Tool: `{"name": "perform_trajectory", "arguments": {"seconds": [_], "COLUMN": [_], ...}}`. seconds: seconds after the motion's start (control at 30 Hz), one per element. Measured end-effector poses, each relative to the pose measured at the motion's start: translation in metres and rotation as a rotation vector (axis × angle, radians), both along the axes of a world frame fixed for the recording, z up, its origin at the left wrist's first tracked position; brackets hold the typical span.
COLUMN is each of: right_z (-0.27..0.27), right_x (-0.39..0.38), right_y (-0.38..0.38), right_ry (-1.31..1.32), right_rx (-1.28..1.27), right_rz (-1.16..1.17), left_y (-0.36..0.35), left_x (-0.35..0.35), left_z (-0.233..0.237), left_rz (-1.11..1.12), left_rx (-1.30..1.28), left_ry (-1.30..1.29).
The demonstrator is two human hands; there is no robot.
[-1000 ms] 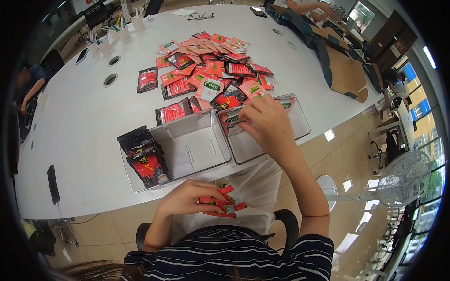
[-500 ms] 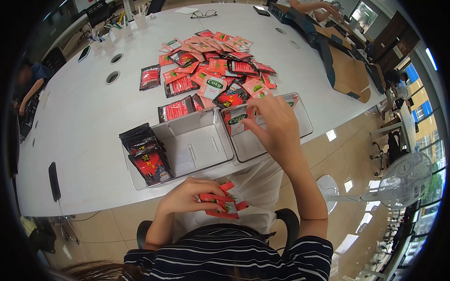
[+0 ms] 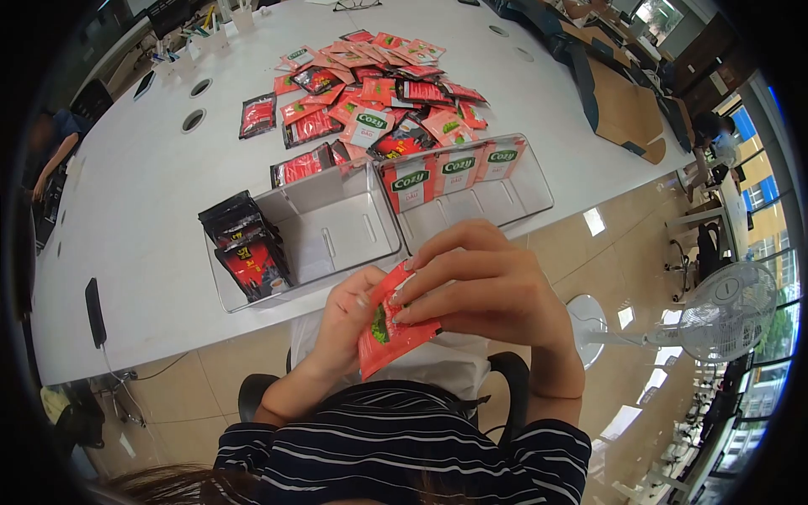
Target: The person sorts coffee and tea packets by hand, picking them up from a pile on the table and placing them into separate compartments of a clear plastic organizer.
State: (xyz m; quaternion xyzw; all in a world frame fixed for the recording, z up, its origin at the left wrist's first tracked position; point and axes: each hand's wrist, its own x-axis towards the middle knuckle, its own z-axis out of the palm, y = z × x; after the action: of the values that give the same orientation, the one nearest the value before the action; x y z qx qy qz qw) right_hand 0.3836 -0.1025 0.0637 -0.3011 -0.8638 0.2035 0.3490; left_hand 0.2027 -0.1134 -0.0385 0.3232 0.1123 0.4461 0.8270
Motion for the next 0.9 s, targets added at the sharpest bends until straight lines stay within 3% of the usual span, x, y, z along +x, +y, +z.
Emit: {"name": "perform_trajectory", "arguments": {"seconds": [0.23,0.33,0.4,0.47,0.6,0.67,0.7,0.9], "right_z": [0.002,-0.001,-0.004,0.0,-0.018,-0.04,-0.047,-0.046], "right_x": [0.023,0.048,0.058,0.062,0.066,0.068,0.068,0.058], "right_y": [0.005,0.003,0.006,0.01,0.047,0.066,0.073,0.085], "right_ry": [0.059,0.221,0.261,0.161,-0.202,-0.379,-0.391,-0.404], "right_rx": [-0.058,-0.125,-0.061,0.003,0.137,0.266,0.28,0.42], "right_rz": [0.156,0.109,-0.117,-0.489,-0.495,-0.434,-0.422,-0.465], "left_y": [-0.004,-0.004,-0.003,-0.003,-0.007,-0.008,-0.009,-0.011], "left_x": [0.002,0.006,0.005,0.001,-0.002,-0.003,-0.004,-0.008], "left_z": [-0.013,-0.012,-0.009,-0.006,-0.006,-0.01,-0.011,-0.002], "left_rz": [0.112,0.137,0.151,0.104,0.009,-0.068,-0.107,-0.061], "left_rx": [0.112,0.123,0.163,0.145,0.052,-0.024,-0.061,-0.046], "left_ry": [0.097,0.086,0.092,0.113,0.135,-0.013,-0.086,0.056]}}
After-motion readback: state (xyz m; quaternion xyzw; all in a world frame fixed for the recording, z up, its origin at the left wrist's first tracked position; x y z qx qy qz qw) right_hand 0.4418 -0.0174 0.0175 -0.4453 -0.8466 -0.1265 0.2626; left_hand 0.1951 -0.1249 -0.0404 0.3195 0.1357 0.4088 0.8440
